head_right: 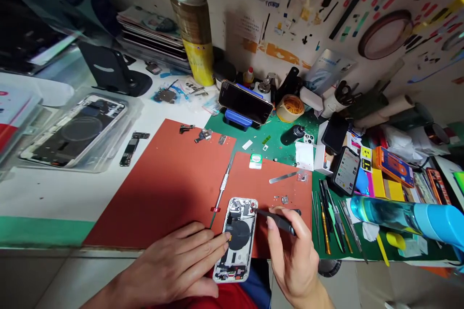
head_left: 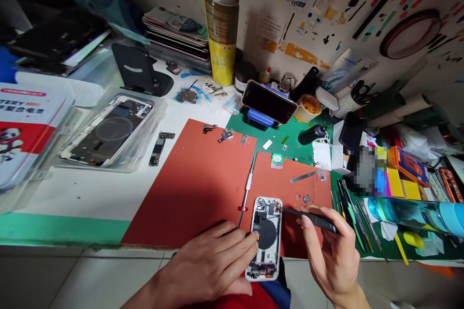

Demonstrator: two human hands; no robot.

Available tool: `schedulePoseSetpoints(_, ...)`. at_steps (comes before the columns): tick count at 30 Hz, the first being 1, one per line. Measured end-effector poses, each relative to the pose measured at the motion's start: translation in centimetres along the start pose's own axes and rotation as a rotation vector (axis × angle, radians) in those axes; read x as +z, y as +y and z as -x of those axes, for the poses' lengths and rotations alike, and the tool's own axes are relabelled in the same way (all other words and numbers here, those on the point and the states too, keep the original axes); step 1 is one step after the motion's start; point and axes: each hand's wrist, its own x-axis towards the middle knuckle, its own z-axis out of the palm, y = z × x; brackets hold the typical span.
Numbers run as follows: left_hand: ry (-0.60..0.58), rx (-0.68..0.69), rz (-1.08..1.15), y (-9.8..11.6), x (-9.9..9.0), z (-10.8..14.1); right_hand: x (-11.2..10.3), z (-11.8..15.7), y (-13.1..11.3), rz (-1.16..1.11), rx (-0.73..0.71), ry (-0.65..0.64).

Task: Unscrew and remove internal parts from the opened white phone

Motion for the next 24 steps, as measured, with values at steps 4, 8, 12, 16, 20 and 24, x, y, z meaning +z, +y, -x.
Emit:
schedulePoseSetpoints(4,0.076,-0.022,-0.012,0.1,0.9,0.4,0.1,-0.2,-0.1,0.028,-0.019,0.018)
schedulePoseSetpoints(8,0.116,-0.022,-0.008,0.2,1.6,0.8,0.2,-0.5,-0.2,0.055,-0.035,0.026)
schedulePoseSetpoints(12,0.119,-0.015,-0.010,0.2,1.6,0.8,-0.1,-1.2,-0.6,0.203,-0.164,0.021)
schedulePoseSetpoints(16,0.141,-0.014,-0.027,0.3,1.6,0.8,-1.1,-2.8,-1.7,0.311,-0.359,-0.114)
schedulePoseSetpoints(20,0.168,-0.010,-0.045,0.3,1.5,0.8,-1.9,-4.5,-2.6,0.223,-0.335,-0.372)
schedulePoseSetpoints(24,0.177,-0.009,-0.060,0.3,1.3,0.8,-2.1,-5.5,-2.9,0.272,-0.334,-0.391)
